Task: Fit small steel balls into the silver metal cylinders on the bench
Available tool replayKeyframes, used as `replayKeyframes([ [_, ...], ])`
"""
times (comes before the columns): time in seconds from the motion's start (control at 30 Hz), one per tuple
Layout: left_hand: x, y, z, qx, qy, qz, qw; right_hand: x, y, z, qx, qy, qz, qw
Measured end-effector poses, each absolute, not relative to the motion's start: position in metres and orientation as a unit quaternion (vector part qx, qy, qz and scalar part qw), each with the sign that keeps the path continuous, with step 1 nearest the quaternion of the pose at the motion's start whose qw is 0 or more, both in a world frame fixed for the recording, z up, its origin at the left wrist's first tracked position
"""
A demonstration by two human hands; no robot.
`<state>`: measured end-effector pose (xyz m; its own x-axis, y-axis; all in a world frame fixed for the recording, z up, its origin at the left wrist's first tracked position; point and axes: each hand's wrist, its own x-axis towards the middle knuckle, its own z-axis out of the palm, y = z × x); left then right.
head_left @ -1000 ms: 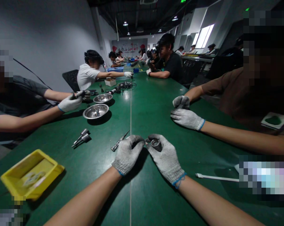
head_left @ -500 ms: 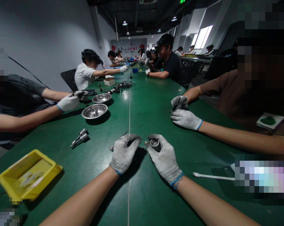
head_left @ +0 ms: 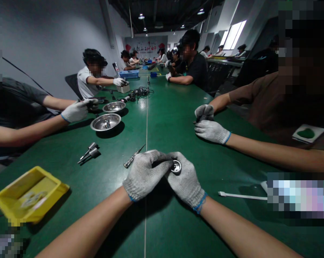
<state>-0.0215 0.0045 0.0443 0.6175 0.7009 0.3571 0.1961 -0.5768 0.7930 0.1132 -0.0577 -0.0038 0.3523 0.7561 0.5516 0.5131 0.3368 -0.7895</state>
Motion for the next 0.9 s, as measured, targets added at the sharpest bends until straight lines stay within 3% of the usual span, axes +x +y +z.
replayKeyframes([
  [0.6, -0.018, -0.001, 0.049, 0.838, 0.272, 0.295, 0.369, 0.113, -0.059, -0.006, -0.569, -0.579, 0.088, 0.578],
  [0.9, -0.017, -0.004, 0.061, 0.872, 0.303, 0.253, 0.290, 0.113, -0.059, -0.003, -0.542, -0.595, 0.078, 0.588],
])
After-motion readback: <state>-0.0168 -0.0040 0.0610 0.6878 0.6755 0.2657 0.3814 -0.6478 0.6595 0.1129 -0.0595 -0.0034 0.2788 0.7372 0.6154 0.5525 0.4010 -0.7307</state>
